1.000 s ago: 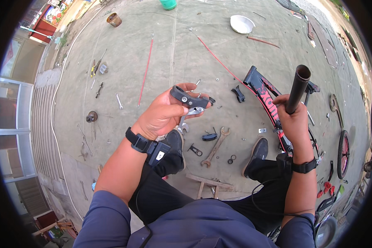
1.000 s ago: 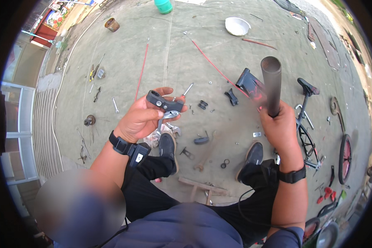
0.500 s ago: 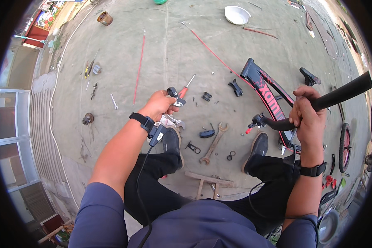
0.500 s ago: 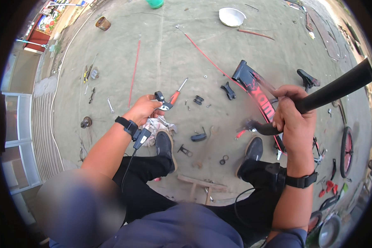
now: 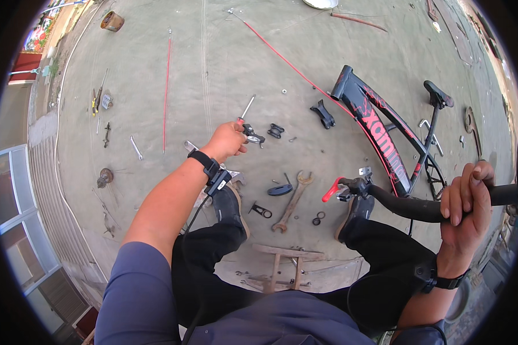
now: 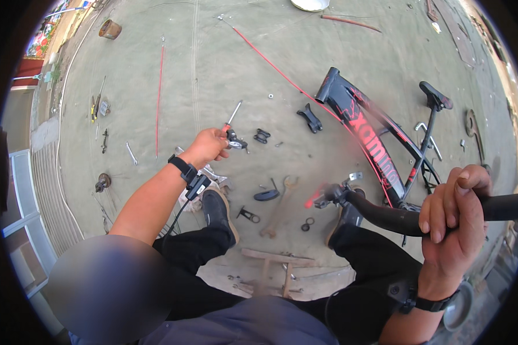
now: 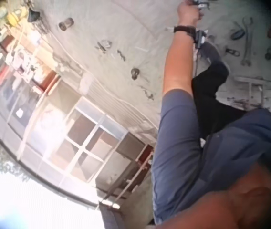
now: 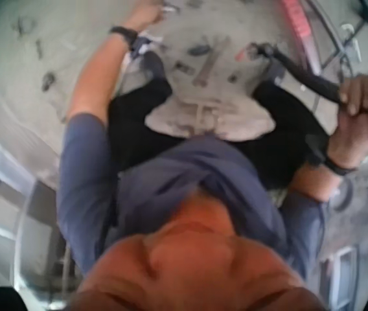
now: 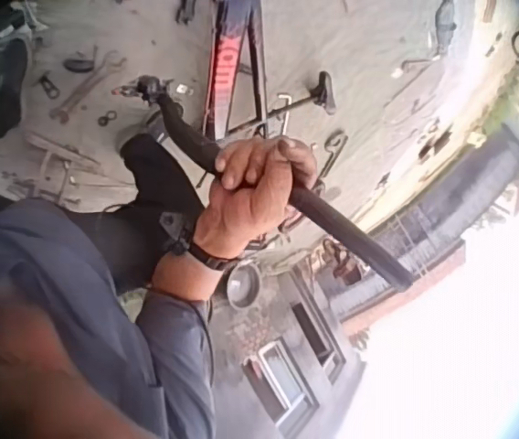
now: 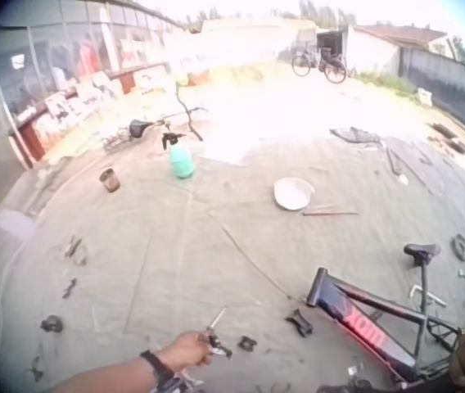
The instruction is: The person assembles a bicycle handlebar by attaching a gear shifter and brake lever to the handlebar stem. They use a multi-tool to tighten the components and ensure they are securely fastened.
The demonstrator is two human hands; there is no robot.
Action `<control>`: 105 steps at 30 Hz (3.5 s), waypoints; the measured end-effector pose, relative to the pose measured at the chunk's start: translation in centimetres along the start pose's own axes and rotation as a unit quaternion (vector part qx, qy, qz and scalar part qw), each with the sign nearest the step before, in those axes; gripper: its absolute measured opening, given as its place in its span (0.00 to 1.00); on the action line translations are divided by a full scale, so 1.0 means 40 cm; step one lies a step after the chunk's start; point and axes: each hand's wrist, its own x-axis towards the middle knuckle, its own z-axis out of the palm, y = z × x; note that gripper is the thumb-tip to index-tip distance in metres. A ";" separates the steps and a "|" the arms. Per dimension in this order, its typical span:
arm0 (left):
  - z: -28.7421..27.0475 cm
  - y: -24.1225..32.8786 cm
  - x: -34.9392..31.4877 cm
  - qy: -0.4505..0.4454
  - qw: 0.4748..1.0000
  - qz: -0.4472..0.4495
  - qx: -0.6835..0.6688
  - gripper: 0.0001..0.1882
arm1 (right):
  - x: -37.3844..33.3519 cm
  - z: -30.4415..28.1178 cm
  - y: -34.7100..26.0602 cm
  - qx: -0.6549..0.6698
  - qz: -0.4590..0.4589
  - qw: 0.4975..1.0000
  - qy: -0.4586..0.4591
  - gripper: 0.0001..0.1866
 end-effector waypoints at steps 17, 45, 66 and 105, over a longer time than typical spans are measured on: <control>0.037 0.011 0.159 0.029 0.999 0.028 -0.036 0.24 | 0.085 -0.048 0.022 -0.017 0.030 0.999 -0.034 0.04; 0.374 -0.293 -0.023 -0.153 0.823 0.252 0.485 0.13 | 0.135 -0.057 0.005 0.003 0.053 0.995 -0.084 0.21; 0.137 0.046 -0.048 -0.276 0.958 -0.005 -0.075 0.19 | 0.057 -0.091 -0.057 0.166 -0.022 0.985 -0.026 0.16; -0.071 0.387 -0.606 -0.010 0.586 0.364 -0.724 0.23 | -0.036 0.094 0.022 0.353 0.130 0.917 0.130 0.26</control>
